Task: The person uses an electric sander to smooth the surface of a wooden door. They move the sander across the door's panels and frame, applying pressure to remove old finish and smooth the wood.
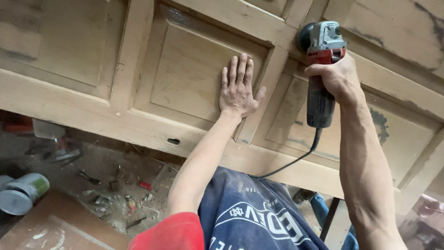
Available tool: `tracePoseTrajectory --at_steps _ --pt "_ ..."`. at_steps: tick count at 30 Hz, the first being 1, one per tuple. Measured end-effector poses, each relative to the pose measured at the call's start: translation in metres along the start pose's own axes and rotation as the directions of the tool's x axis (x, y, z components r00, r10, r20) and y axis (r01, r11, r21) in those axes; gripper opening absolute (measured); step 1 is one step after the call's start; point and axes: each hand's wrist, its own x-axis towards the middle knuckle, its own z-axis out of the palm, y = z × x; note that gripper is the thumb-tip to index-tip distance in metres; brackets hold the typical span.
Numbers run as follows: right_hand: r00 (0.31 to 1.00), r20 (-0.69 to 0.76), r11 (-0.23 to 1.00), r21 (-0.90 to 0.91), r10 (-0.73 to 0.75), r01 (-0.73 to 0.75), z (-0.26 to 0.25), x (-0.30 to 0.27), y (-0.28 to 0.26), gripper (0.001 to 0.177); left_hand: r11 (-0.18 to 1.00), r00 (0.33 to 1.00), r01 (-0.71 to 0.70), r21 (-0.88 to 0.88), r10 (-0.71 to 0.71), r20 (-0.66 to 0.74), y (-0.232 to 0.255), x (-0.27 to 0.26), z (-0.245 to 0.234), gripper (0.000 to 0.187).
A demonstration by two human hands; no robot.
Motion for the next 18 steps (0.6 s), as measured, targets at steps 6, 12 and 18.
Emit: tracePoseTrajectory --at_steps 6,12,18 --pt "0.998 -0.003 0.994 -0.088 -0.063 0.063 0.002 0.004 0.002 0.046 1.000 1.000 0.002 0.000 -0.002 -0.016 0.000 0.001 0.003 0.099" --pt "0.997 0.028 0.989 -0.130 -0.071 0.074 0.011 0.006 -0.011 0.051 1.000 0.999 0.018 0.012 -0.019 0.032 0.003 0.003 -0.003 0.099" --pt "0.973 0.147 0.975 -0.113 -0.176 0.193 0.033 0.012 -0.033 0.049 0.993 0.965 0.060 0.100 -0.083 0.250 0.005 0.007 -0.010 0.099"
